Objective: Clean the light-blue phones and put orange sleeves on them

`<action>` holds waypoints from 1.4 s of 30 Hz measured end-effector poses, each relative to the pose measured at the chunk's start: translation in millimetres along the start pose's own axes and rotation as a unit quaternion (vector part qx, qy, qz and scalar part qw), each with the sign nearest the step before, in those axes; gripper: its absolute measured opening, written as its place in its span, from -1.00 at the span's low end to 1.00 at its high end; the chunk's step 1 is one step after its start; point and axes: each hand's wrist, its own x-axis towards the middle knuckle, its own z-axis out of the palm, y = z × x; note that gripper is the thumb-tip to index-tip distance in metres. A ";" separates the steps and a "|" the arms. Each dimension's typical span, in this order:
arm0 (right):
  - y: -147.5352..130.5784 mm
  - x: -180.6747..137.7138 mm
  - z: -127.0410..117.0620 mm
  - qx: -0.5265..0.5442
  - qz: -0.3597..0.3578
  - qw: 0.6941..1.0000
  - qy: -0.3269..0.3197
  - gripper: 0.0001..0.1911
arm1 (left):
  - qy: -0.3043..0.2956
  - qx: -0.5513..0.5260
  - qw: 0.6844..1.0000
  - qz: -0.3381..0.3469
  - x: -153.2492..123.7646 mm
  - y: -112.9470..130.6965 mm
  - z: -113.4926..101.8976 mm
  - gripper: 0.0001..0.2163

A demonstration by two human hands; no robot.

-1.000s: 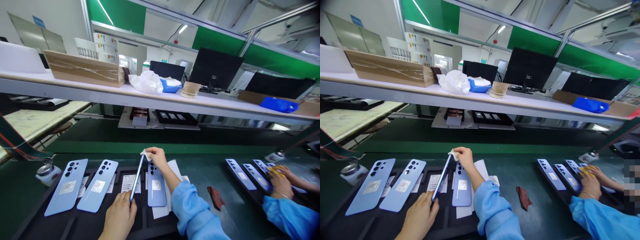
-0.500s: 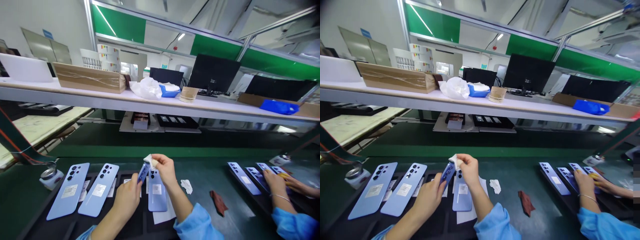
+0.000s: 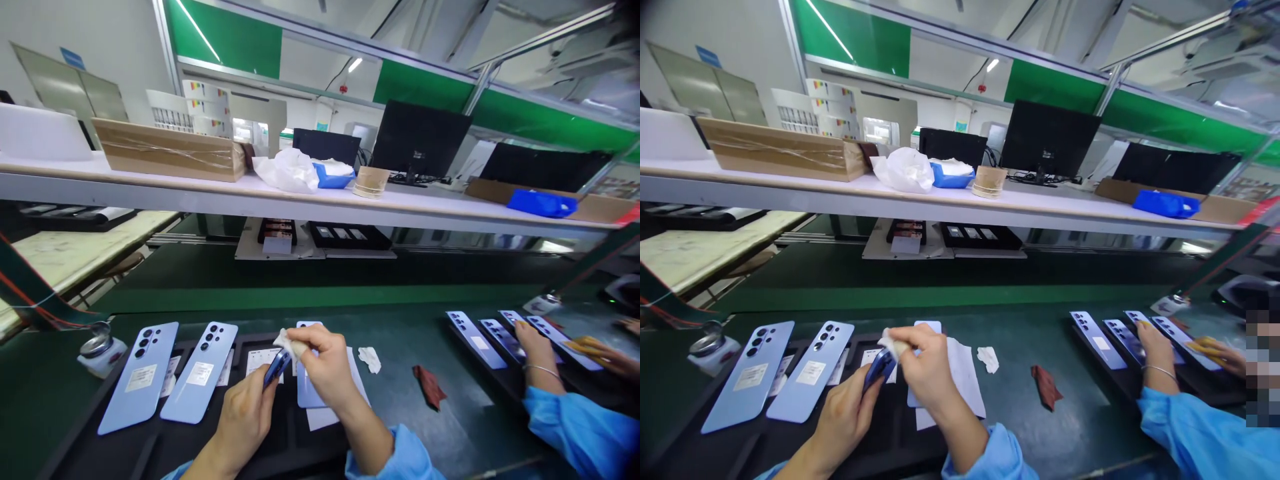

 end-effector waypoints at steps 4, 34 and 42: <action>40.2 -5.4 -9.5 0.037 0.092 0.994 0.047 -0.86 | 0.019 -0.124 0.987 -0.101 0.6 -7.6 -4.7 -0.84; 7.6 -13.2 33.4 0.121 -0.099 0.987 0.028 -0.78 | 0.028 -0.680 0.483 -0.552 34.2 18.5 -22.8 -0.86; -9.6 -63.0 33.3 0.150 -0.181 0.970 0.053 -0.61 | 0.064 -0.664 0.453 -0.592 50.8 8.3 -18.1 -0.75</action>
